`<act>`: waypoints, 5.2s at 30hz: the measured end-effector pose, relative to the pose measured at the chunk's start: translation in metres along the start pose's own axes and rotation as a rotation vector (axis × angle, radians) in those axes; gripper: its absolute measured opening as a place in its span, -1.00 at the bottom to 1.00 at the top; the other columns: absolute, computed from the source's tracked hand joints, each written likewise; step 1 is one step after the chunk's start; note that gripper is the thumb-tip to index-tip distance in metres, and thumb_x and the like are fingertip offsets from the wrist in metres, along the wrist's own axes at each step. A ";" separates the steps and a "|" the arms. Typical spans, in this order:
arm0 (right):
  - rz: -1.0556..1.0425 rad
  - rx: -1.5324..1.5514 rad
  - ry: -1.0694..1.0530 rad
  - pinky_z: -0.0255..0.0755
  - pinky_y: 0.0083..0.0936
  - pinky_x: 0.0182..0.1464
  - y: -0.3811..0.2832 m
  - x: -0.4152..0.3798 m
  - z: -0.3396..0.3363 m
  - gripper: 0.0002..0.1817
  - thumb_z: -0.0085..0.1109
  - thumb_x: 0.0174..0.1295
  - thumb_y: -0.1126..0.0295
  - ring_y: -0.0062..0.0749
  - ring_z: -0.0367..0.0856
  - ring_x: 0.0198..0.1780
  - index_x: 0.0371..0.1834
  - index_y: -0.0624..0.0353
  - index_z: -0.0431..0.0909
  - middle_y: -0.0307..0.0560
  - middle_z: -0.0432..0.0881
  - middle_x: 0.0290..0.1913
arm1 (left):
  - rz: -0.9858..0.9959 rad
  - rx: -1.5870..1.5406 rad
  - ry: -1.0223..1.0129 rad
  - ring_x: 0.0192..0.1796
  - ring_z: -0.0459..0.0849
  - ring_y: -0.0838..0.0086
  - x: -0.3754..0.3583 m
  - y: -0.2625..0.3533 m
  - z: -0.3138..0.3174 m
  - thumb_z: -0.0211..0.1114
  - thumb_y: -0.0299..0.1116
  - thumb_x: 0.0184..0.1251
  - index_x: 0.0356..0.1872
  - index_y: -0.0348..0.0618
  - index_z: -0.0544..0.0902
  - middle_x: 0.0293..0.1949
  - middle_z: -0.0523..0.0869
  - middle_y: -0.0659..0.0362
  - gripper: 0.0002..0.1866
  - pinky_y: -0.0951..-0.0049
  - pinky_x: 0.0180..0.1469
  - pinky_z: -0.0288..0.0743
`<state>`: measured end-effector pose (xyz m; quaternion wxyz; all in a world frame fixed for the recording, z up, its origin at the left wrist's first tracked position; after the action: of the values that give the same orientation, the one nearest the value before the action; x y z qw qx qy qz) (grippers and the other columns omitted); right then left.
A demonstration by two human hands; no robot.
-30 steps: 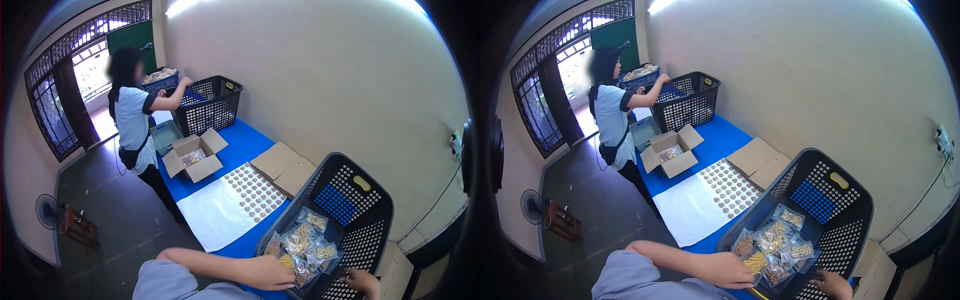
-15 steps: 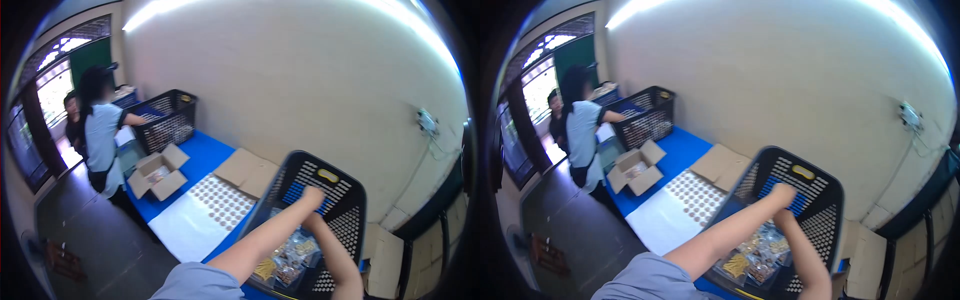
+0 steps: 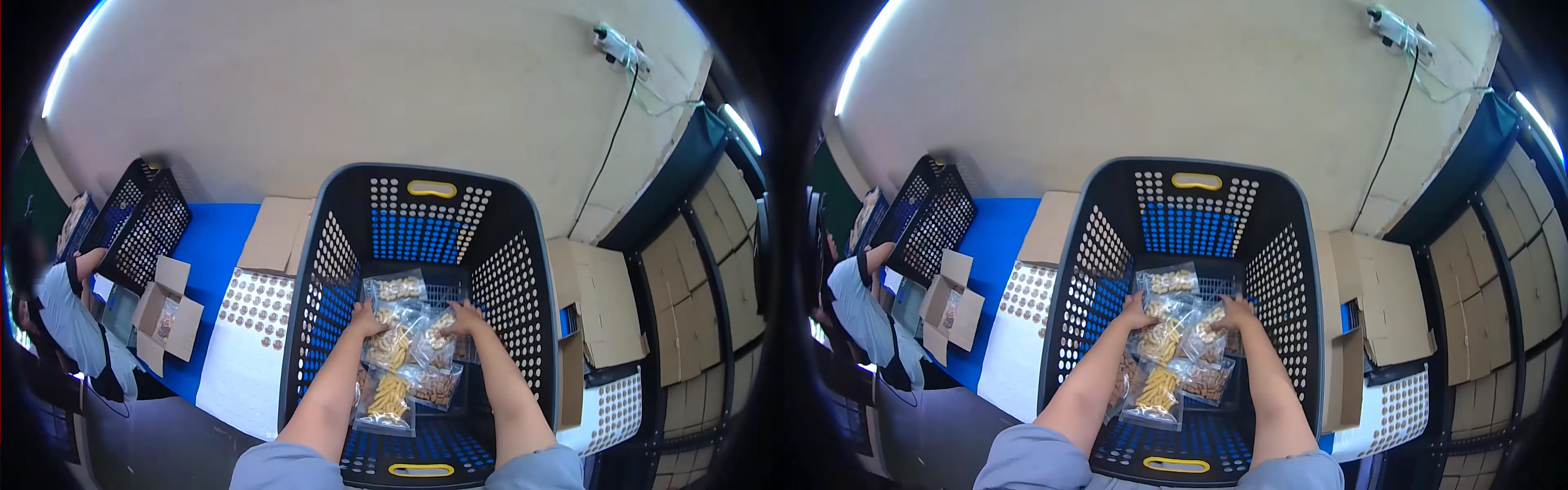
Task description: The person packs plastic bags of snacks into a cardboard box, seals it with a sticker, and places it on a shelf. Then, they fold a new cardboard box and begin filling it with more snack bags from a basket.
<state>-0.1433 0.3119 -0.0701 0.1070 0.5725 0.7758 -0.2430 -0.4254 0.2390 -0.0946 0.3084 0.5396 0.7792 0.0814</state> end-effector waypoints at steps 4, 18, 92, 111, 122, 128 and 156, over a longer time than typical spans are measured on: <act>0.077 0.133 -0.191 0.27 -0.16 0.31 -0.003 0.010 -0.009 0.29 0.63 -0.48 -0.11 0.03 0.41 0.29 0.36 0.28 0.14 0.26 0.38 0.30 | 0.058 -0.117 -0.135 0.24 0.48 0.04 0.001 -0.004 -0.003 0.64 0.07 -0.40 0.40 -0.32 0.08 0.17 0.49 -0.24 0.30 0.34 0.31 0.32; -0.040 0.747 0.590 0.50 -0.44 -0.02 -0.024 0.004 -0.127 -0.26 0.55 -0.12 0.17 -0.27 0.61 -0.11 0.05 0.28 0.32 0.10 0.60 -0.12 | 0.092 -1.771 -0.459 0.10 0.62 0.36 0.015 0.023 -0.054 0.14 -0.02 0.42 0.14 -0.09 0.44 0.05 0.63 0.16 -0.56 0.19 0.18 0.49; -0.122 0.221 0.183 0.26 0.15 0.15 0.233 -0.413 0.116 -0.77 0.08 0.27 0.26 -0.08 0.64 -0.04 -0.12 -0.01 0.69 0.02 0.70 -0.17 | 0.647 -1.291 -0.719 -0.24 0.36 0.57 -0.419 0.281 0.061 0.49 0.07 -0.05 0.52 -0.04 -0.20 -0.12 0.33 0.19 0.24 0.58 -0.16 0.29; -0.254 1.571 -0.010 0.46 -0.53 0.06 0.197 -0.382 0.042 -0.63 0.17 0.33 0.32 -0.53 0.59 -0.02 0.13 0.25 0.48 -0.13 0.63 0.00 | 0.421 -1.021 -0.127 0.09 0.58 0.44 -0.341 0.266 0.221 -0.05 -0.01 0.53 0.13 -0.25 0.50 0.03 0.61 0.10 -0.51 0.50 0.17 0.39; -0.310 1.586 0.158 0.47 -0.64 -0.08 0.191 -0.375 0.031 -0.74 0.17 0.32 0.42 -0.62 0.60 -0.17 -0.01 0.34 0.55 -0.17 0.68 -0.15 | 0.336 -1.173 0.028 -0.17 0.63 0.60 -0.361 0.297 0.203 0.23 -0.27 0.40 -0.03 -0.32 0.61 -0.22 0.71 0.18 -0.69 0.56 -0.07 0.50; -0.278 1.540 0.055 0.46 -0.67 -0.13 0.186 -0.369 0.018 -0.74 0.17 0.33 0.36 -0.66 0.58 -0.22 -0.03 0.32 0.54 -0.22 0.66 -0.20 | 0.231 -1.262 -0.039 -0.10 0.59 0.60 -0.354 0.283 0.205 0.19 -0.28 0.43 -0.01 -0.28 0.54 -0.18 0.67 0.18 -0.72 0.54 -0.02 0.46; -0.335 1.224 0.090 0.42 -0.58 -0.03 0.222 -0.368 0.026 -0.82 0.22 0.27 0.39 -0.56 0.60 -0.20 -0.26 0.32 0.68 -0.17 0.71 -0.28 | 0.425 -0.995 -0.186 0.03 0.58 0.51 -0.349 0.287 0.206 0.36 -0.38 0.27 0.10 -0.27 0.52 -0.03 0.66 0.14 -0.59 0.46 0.09 0.45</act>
<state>0.1808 0.0414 0.0147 -0.3117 0.4104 0.5792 -0.6316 -0.0016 0.0017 0.0107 0.5707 0.4791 0.4898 0.4527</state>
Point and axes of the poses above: each hand's wrist, its own x-axis towards the middle knuckle, its own z-axis out of the palm, y = z × x, the point moved 1 cm from there along x, towards the middle knuckle
